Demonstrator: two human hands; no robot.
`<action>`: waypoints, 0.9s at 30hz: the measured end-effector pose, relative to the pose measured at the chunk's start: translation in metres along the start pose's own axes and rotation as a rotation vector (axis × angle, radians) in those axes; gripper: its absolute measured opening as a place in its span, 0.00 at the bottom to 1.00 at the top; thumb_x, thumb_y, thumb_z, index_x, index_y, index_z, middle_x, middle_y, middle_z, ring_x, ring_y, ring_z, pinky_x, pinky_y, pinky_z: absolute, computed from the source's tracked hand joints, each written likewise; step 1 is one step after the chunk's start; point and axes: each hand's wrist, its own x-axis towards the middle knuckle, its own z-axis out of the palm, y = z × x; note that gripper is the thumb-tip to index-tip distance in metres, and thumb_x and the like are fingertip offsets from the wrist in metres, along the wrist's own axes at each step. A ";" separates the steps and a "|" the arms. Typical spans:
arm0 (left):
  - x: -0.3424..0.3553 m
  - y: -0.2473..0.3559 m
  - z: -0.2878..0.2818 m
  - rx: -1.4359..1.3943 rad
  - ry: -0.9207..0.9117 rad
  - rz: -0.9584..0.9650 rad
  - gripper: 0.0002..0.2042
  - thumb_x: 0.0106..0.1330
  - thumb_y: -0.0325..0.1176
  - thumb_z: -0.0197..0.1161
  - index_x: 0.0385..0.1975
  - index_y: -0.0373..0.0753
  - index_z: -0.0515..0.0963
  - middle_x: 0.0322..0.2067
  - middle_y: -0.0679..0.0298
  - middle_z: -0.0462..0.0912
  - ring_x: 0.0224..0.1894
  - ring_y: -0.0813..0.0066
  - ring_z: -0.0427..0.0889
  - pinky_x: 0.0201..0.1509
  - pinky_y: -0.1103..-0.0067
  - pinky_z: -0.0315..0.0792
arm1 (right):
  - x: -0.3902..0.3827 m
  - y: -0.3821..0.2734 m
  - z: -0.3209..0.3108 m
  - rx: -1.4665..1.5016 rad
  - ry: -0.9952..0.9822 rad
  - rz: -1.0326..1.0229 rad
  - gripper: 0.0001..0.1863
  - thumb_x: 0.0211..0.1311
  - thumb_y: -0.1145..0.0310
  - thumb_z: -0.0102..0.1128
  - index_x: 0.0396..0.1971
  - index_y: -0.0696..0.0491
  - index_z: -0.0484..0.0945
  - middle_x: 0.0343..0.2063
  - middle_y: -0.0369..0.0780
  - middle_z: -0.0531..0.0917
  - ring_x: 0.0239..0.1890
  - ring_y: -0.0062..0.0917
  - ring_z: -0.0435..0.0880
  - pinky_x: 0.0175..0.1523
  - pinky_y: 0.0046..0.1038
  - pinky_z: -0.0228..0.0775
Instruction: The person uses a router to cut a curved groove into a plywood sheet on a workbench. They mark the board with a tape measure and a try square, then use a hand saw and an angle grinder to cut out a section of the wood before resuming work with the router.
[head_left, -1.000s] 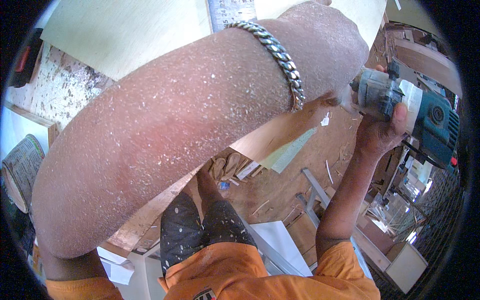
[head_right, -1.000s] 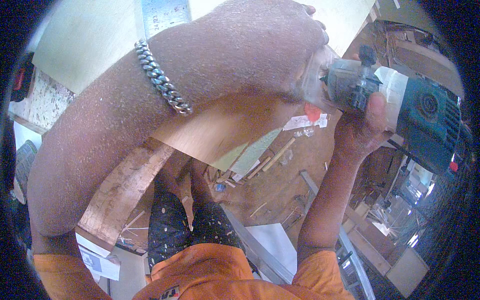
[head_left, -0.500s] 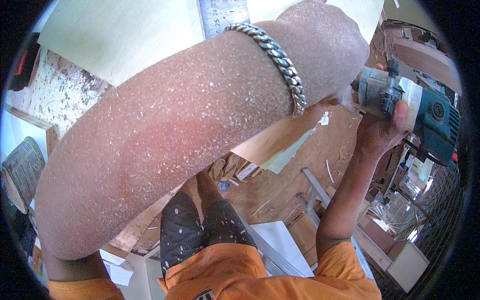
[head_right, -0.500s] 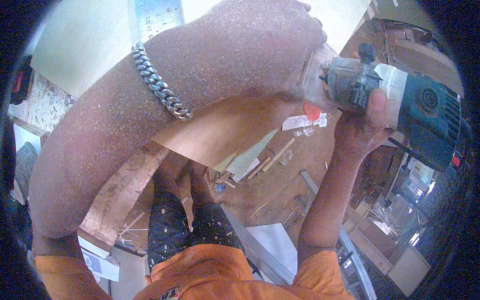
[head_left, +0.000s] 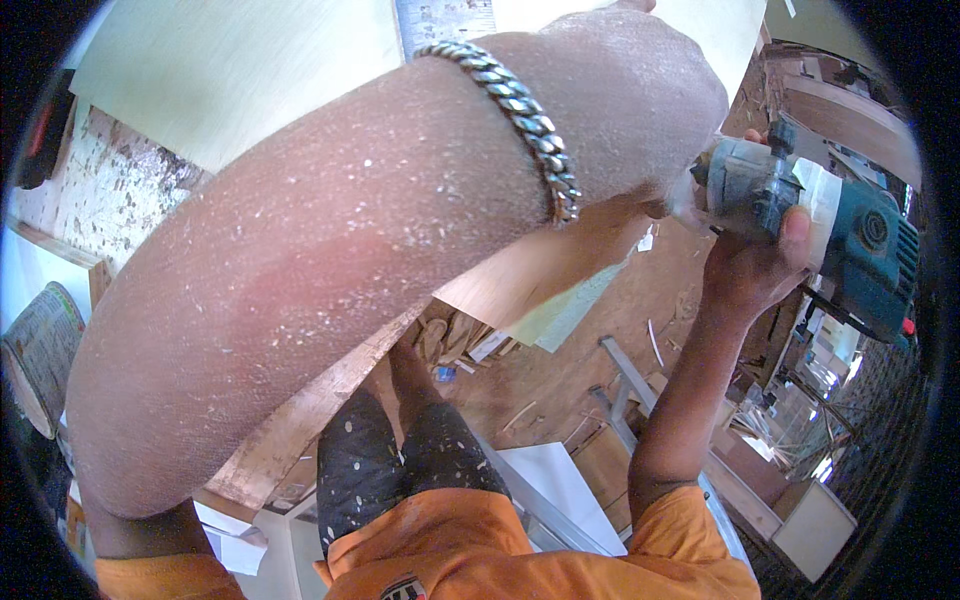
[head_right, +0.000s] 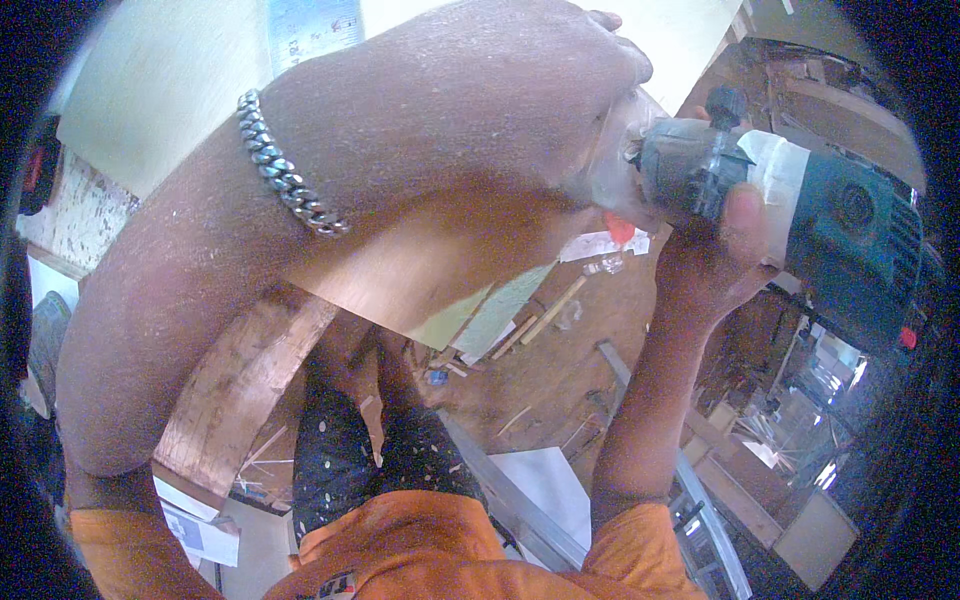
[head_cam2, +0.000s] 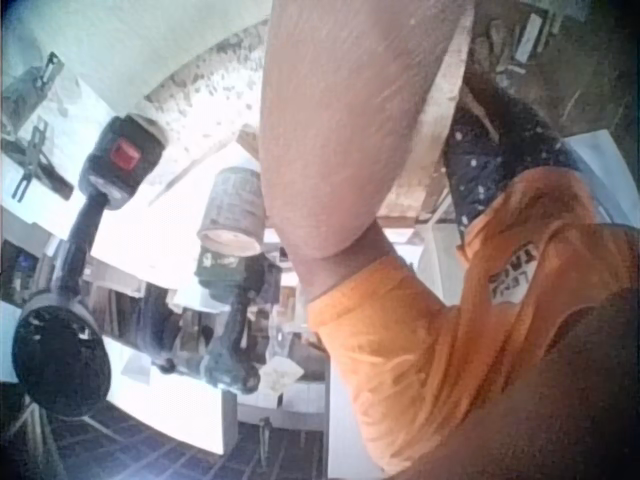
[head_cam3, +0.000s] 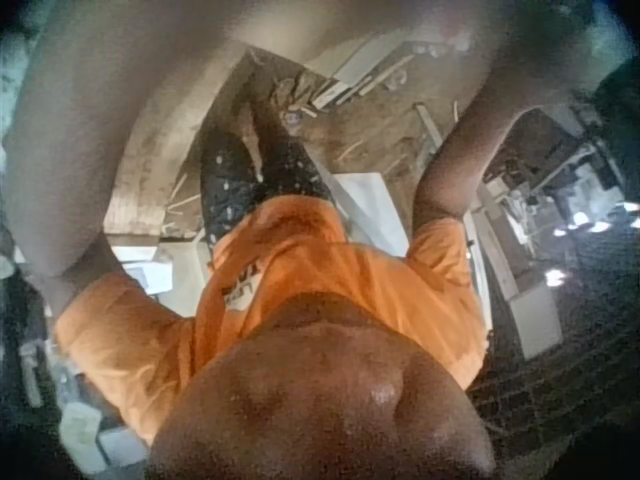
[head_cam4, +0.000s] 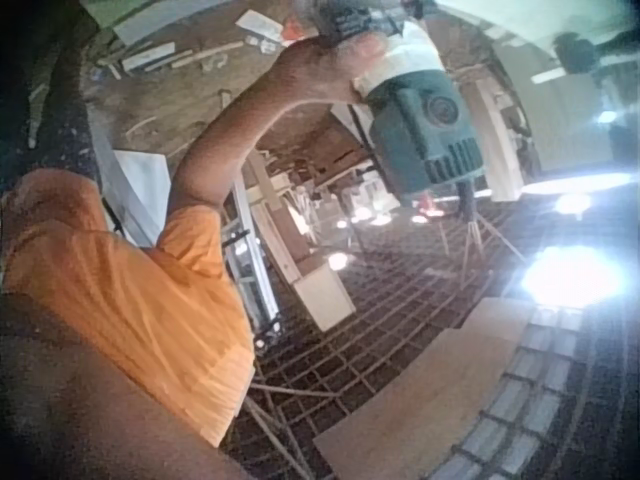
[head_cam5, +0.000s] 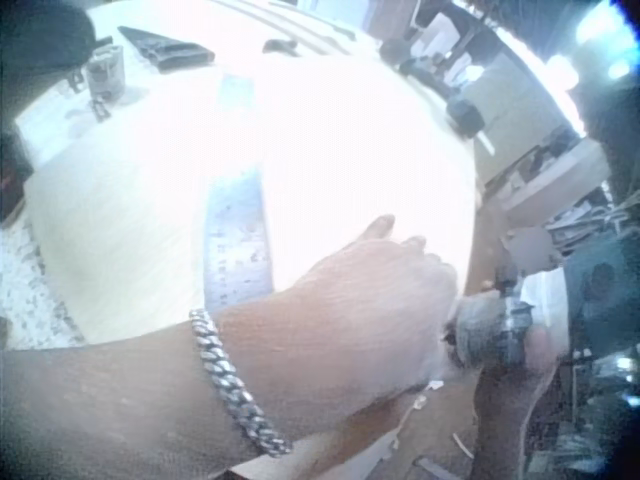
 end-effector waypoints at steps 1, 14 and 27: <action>-0.001 -0.006 0.002 -0.069 0.027 0.048 0.16 0.66 0.37 0.62 0.44 0.30 0.84 0.48 0.48 0.86 0.61 0.60 0.79 0.76 0.63 0.59 | 0.000 -0.001 -0.002 -0.002 -0.008 0.004 0.49 0.55 0.39 0.67 0.65 0.63 0.66 0.56 0.54 0.80 0.57 0.43 0.83 0.61 0.43 0.78; 0.012 -0.069 0.034 -0.520 0.137 0.467 0.19 0.65 0.35 0.61 0.51 0.27 0.80 0.55 0.46 0.83 0.66 0.57 0.75 0.80 0.62 0.53 | 0.004 -0.003 0.003 0.037 -0.036 -0.029 0.49 0.56 0.39 0.66 0.66 0.65 0.66 0.56 0.54 0.80 0.57 0.43 0.82 0.62 0.44 0.77; 0.021 -0.057 0.033 -0.514 0.060 0.388 0.15 0.65 0.36 0.63 0.46 0.33 0.85 0.54 0.49 0.84 0.63 0.63 0.78 0.79 0.64 0.55 | 0.004 -0.003 -0.001 0.161 -0.120 0.042 0.45 0.57 0.43 0.66 0.64 0.64 0.68 0.56 0.54 0.81 0.55 0.44 0.84 0.63 0.43 0.77</action>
